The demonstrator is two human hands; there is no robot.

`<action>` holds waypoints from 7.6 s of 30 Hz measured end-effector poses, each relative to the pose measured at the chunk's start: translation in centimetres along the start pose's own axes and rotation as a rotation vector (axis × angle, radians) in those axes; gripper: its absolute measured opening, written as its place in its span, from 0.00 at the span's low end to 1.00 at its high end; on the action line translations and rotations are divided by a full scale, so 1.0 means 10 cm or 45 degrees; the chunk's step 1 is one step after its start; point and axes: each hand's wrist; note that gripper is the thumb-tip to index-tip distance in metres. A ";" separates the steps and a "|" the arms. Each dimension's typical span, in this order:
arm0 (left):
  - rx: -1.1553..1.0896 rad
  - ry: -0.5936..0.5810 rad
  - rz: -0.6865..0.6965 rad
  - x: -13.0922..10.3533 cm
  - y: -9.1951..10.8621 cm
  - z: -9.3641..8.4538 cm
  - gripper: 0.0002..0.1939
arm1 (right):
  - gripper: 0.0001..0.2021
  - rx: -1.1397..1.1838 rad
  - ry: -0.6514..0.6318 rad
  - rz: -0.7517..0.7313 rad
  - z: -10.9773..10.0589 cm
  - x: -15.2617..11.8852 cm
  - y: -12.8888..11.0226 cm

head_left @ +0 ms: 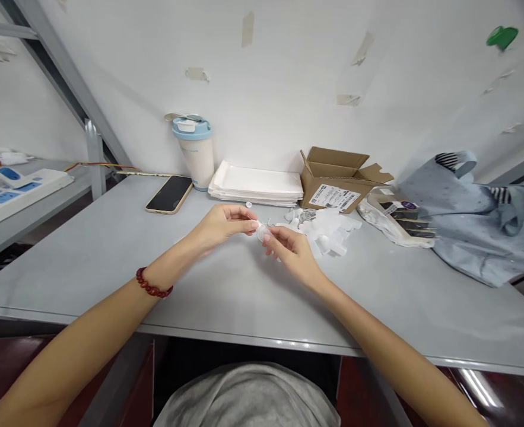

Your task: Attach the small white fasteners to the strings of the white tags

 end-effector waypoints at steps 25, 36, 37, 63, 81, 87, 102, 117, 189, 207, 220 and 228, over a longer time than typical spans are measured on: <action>0.163 -0.067 0.105 -0.10 0.05 0.09 0.14 | 0.21 0.307 -0.181 0.112 -0.09 0.06 0.03; 0.328 -0.190 0.032 -0.11 0.06 0.11 0.14 | 0.23 0.307 -0.141 0.136 -0.07 0.06 0.02; 0.329 -0.193 0.009 -0.10 0.07 0.11 0.14 | 0.22 0.189 -0.099 0.091 -0.07 0.05 0.02; 0.303 0.025 0.062 -0.13 0.02 0.24 0.13 | 0.19 0.508 -0.071 0.291 -0.07 0.04 -0.02; 0.258 -0.315 0.015 -0.14 0.08 0.12 0.20 | 0.12 -0.010 0.095 -0.150 -0.12 0.00 0.00; 0.619 -0.294 0.150 -0.19 0.10 0.17 0.20 | 0.18 0.518 -0.231 0.157 -0.19 0.05 -0.01; 0.594 -0.215 0.162 -0.17 0.08 0.16 0.20 | 0.14 0.110 -0.066 -0.044 -0.17 0.03 -0.03; 0.364 -0.249 0.093 -0.18 0.05 0.20 0.23 | 0.14 -0.225 0.138 -0.282 -0.12 0.00 0.03; 1.207 0.067 0.453 0.44 -0.42 -0.46 0.16 | 0.13 -1.361 -0.165 -0.936 0.37 -0.08 0.21; 1.392 -0.121 0.537 0.53 -0.58 -0.42 0.27 | 0.18 -0.882 -0.219 -0.559 0.13 -0.11 0.19; 1.117 0.061 0.442 0.52 -0.50 -0.48 0.14 | 0.07 -0.895 -0.242 -0.511 0.01 -0.05 0.24; 0.064 0.220 0.179 0.21 -0.04 -0.33 0.14 | 0.12 -0.251 0.064 -0.077 -0.03 -0.01 0.18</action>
Point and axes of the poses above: each hand's wrist, its own x-axis towards the middle knuckle, its own z-axis out of the palm, y = z × x, and after that the axes turned 11 degrees about -x, right-handed
